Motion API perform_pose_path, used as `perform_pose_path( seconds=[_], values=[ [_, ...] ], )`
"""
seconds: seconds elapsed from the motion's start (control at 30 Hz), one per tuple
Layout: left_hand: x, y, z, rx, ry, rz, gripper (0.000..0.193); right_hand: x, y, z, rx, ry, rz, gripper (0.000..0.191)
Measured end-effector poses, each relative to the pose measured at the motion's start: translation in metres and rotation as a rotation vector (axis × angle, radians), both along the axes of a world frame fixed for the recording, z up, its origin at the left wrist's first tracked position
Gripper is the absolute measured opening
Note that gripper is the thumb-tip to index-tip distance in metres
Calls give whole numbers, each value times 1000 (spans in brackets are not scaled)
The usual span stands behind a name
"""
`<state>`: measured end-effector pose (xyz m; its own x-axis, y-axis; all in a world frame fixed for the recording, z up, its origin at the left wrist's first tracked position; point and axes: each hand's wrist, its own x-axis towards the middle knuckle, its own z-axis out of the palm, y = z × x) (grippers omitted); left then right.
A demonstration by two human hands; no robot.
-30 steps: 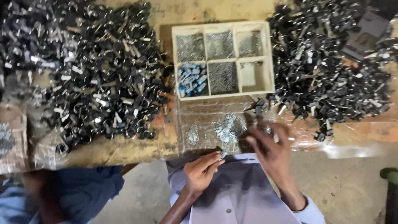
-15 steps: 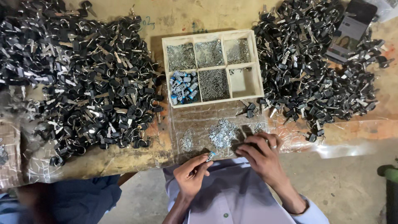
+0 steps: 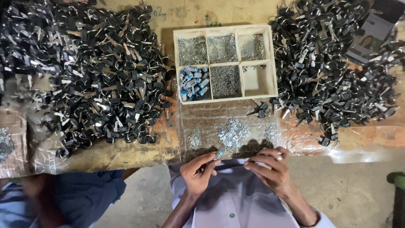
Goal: The person sits at a workbench assembling small switch components by hand. They pick a blue plastic body, insert metal contact parts into it, and place the finished assembly into a compartment of a sorting tray, repeating the cycle while large piles of unassembled black parts surround the work area.
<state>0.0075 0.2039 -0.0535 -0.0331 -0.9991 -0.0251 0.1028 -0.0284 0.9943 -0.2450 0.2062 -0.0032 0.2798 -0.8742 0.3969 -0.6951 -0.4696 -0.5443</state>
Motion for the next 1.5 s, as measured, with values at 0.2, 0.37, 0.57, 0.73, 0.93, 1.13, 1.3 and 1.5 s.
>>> perform_pose_path(
  seconds=[0.2, 0.37, 0.57, 0.73, 0.93, 1.13, 1.3, 1.5],
  values=[
    [-2, 1, 7, 22, -52, -7, 24, 42, -9, 4, 263, -268, -49, 19],
    [-4, 0, 11, -25, -116, 6, 23, 61, -19, 11, 326, -338, -66, 21],
    [-1, -3, 15, -207, -361, -14, 24, 67, -20, 12, 207, -219, -98, 25],
    [8, -3, 15, -439, -501, -63, 24, 63, -18, 14, 165, -18, -5, 26],
    [20, 7, 11, -100, -231, -6, 23, 63, -28, 20, 56, 149, -101, 35],
    [22, 12, 4, -19, -59, 73, 24, 62, -25, 17, 19, 155, -51, 33],
    [18, 6, 2, -45, -49, 40, 24, 50, -20, 6, 11, 220, 37, 29],
    [10, 4, 7, -9, -17, 7, 23, 53, -21, 10, 178, -217, -40, 21]
  ],
)
